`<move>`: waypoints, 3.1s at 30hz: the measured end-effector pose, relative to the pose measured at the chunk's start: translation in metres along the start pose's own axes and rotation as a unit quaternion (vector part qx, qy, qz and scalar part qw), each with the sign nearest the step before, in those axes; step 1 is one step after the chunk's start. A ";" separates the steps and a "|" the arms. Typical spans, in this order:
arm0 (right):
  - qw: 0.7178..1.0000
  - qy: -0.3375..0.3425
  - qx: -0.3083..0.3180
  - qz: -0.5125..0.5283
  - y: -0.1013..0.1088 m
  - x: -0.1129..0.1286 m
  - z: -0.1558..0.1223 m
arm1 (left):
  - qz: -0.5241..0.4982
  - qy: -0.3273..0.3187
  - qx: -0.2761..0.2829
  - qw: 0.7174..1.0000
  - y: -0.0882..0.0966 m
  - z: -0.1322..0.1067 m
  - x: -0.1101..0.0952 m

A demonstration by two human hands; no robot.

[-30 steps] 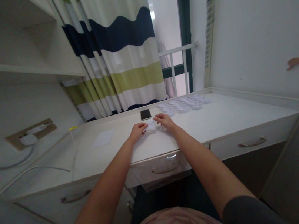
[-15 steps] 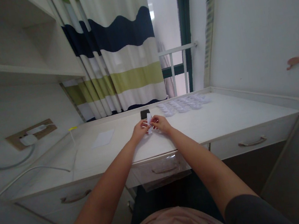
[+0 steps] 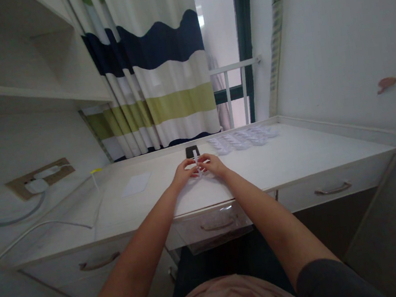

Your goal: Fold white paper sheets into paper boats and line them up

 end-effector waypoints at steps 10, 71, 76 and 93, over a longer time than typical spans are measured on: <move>0.998 -0.032 0.021 -0.056 0.002 0.002 0.002 | 0.019 0.003 0.017 1.000 -0.001 -0.002 -0.002; 0.960 0.084 -0.025 -0.264 -0.002 0.010 0.002 | 0.067 0.005 -0.058 0.996 -0.001 0.001 -0.002; 0.985 0.054 -0.051 -0.156 0.002 0.006 0.004 | -0.046 0.058 -0.059 0.996 0.000 0.005 0.001; 0.997 0.042 -0.055 -0.019 0.008 0.003 0.007 | -0.226 0.110 -0.018 0.968 0.002 -0.001 -0.004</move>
Point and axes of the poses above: each hand's wrist, its own z-axis towards the middle knuckle, its own y-axis out of the back of the hand, x = y × z, the point moved 5 cm from there along z, towards the middle knuckle, and after that the axes turned 8 degrees about z, right-handed, at the moved point
